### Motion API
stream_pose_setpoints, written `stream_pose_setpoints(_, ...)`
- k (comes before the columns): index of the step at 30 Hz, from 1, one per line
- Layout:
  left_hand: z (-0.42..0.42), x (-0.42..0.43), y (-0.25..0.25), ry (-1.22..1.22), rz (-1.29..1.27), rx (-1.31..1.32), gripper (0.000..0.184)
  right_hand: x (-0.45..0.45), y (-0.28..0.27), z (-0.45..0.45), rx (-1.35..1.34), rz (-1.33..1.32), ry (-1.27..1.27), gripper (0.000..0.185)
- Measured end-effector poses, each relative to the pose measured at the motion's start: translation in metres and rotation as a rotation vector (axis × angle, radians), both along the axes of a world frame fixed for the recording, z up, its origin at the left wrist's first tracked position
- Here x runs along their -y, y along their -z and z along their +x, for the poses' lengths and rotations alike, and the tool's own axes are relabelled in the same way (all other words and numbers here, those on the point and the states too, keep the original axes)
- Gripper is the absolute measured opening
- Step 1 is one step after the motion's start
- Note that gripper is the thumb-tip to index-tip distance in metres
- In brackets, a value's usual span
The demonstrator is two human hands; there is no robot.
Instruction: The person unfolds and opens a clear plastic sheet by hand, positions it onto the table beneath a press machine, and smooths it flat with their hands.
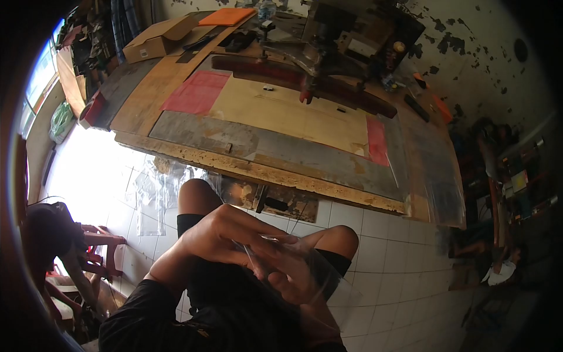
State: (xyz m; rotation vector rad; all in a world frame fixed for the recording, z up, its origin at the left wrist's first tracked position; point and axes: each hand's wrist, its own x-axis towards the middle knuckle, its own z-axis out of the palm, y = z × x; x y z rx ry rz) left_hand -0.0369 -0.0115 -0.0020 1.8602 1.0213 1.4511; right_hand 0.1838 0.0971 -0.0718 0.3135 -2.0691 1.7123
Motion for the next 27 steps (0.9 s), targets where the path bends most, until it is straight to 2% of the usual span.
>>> stream_pose_setpoints(2,0.000,0.004,0.002,-0.031,-0.038,0.047,0.033,0.006,0.005,0.006,0.094,-0.156,0.053,0.069)
stream_pose_setpoints(4,-0.001,0.008,0.003,-0.051,-0.160,0.220,0.036,0.010,0.003,0.004,0.131,-0.349,0.056,0.074)
stream_pose_setpoints(6,-0.001,0.006,0.006,-0.046,-0.130,0.207,0.037,0.008,0.007,0.006,0.136,-0.488,0.042,0.076)
stream_pose_setpoints(8,-0.001,0.004,0.005,-0.038,-0.101,0.193,0.039,0.000,0.021,0.014,0.181,-0.424,0.040,0.069)
stream_pose_setpoints(10,-0.004,0.001,-0.002,0.009,-0.010,0.003,0.039,-0.011,0.023,0.014,0.193,-0.330,0.001,0.064)
stream_pose_setpoints(12,-0.005,0.003,-0.005,0.008,-0.055,-0.051,0.039,-0.011,0.018,0.012,0.191,-0.259,-0.037,0.061)
stream_pose_setpoints(14,-0.008,0.005,-0.003,0.005,-0.099,-0.106,0.038,-0.003,0.012,0.012,0.160,-0.388,-0.026,0.055)
stream_pose_setpoints(15,-0.010,0.006,0.001,-0.071,-0.092,-0.028,0.039,-0.004,0.012,0.014,0.159,-0.388,-0.026,0.055)
stream_pose_setpoints(17,-0.016,0.011,0.005,-0.223,-0.056,0.121,0.040,-0.014,0.016,0.023,0.193,-0.582,-0.088,0.058)
stream_pose_setpoints(18,-0.022,0.016,0.006,-0.237,-0.051,0.163,0.041,-0.014,0.025,0.034,0.205,-0.668,0.048,0.064)
stream_pose_setpoints(19,-0.029,0.021,0.008,-0.252,-0.045,0.207,0.043,-0.020,0.034,0.047,0.203,-0.665,0.048,0.064)
stream_pose_setpoints(21,-0.042,0.031,0.019,-0.292,-0.008,0.207,0.043,-0.034,0.039,0.067,-0.016,-0.649,0.350,0.083)
stream_pose_setpoints(22,-0.045,0.032,0.025,-0.332,0.025,0.207,0.044,-0.036,0.037,0.073,-0.015,-0.648,0.352,0.083)
stream_pose_setpoints(24,-0.047,0.030,0.037,-0.321,0.043,0.247,0.044,-0.033,0.014,0.077,-0.089,-0.285,0.694,0.090)
stream_pose_setpoints(25,-0.047,0.030,0.039,-0.315,0.068,0.280,0.044,-0.035,0.010,0.078,-0.092,-0.289,0.698,0.090)
stream_pose_setpoints(27,-0.042,0.029,0.038,-0.328,0.041,0.322,0.044,-0.040,0.007,0.082,-0.120,-0.181,0.677,0.104)
